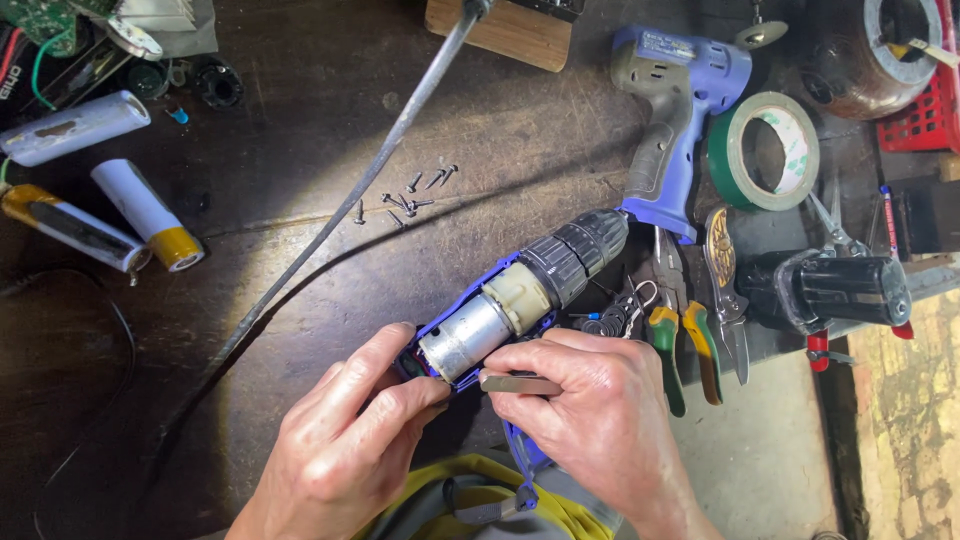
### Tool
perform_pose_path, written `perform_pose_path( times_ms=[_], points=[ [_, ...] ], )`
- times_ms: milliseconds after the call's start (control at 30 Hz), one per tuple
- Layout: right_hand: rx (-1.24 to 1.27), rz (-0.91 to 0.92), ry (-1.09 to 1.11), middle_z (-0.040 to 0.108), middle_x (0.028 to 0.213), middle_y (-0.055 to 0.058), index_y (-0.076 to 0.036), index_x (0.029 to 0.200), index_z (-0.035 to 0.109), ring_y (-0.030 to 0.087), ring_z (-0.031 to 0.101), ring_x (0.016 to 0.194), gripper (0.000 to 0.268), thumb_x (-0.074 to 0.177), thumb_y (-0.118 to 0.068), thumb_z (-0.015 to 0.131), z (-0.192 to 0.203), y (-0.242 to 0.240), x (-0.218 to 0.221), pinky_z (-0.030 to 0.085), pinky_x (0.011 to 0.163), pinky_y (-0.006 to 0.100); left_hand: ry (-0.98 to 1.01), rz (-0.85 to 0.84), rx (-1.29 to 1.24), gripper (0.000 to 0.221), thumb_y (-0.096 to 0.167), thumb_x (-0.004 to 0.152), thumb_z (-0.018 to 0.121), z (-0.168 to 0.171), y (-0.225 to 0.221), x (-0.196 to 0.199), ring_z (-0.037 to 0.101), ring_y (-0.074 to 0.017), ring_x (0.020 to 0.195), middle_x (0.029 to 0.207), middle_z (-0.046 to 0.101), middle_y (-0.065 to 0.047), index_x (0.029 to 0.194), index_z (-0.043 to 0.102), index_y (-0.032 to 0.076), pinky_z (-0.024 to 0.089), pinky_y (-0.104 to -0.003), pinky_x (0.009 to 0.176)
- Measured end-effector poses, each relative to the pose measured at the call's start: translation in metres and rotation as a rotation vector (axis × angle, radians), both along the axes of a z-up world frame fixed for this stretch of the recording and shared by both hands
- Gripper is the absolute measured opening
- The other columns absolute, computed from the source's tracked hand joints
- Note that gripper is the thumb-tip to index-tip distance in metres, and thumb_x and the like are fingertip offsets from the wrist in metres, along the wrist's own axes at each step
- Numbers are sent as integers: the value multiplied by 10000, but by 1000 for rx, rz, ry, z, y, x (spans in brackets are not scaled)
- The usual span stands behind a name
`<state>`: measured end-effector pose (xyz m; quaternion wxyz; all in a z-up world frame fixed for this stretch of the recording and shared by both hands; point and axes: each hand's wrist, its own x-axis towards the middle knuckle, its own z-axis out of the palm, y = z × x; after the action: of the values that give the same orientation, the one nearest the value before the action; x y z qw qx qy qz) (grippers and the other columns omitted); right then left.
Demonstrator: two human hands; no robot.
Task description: Repairing a cordless drill by inspecting and adjusting internal components
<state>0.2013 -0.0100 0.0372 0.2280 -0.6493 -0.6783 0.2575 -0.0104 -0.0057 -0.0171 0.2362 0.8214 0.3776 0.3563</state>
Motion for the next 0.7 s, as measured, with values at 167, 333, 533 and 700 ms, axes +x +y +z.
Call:
perform_pose_path(
  times_ms=[167, 333, 533, 700],
  points=[
    [-12, 12, 32, 790, 741, -44, -152, 844, 818, 54, 701, 575, 142, 706, -119, 834, -5, 0, 3, 540, 570, 215, 51, -25, -5, 92, 93, 950, 690, 3, 3, -2, 644, -277, 719, 1227, 645, -259, 1040, 703, 96, 513, -343, 669],
    [41, -1, 42, 811, 837, -34, -135, 887, 794, 59, 749, 669, 171, 721, -108, 826, -5, -8, 1, 579, 651, 201, -2, -10, 22, 89, 87, 949, 697, 4, 0, 1, 673, -314, 839, 1193, 657, -286, 1019, 677, 37, 483, -364, 664],
    [68, -254, 317, 756, 816, 32, -62, 962, 793, 107, 593, 657, 149, 898, -105, 665, 5, -40, 8, 456, 637, 220, 22, 30, 16, 83, 111, 956, 667, 10, -2, 3, 630, -320, 763, 1217, 642, -269, 1020, 671, 58, 465, -370, 652],
    [446, -87, 690, 632, 1132, 190, -91, 1214, 686, 292, 659, 1016, 652, 1205, -609, 291, -28, -57, 1, 592, 942, 414, 59, 184, 36, 247, 312, 873, 792, 10, -12, 11, 638, -310, 824, 1302, 633, -241, 1012, 689, 136, 470, -392, 704]
  ],
)
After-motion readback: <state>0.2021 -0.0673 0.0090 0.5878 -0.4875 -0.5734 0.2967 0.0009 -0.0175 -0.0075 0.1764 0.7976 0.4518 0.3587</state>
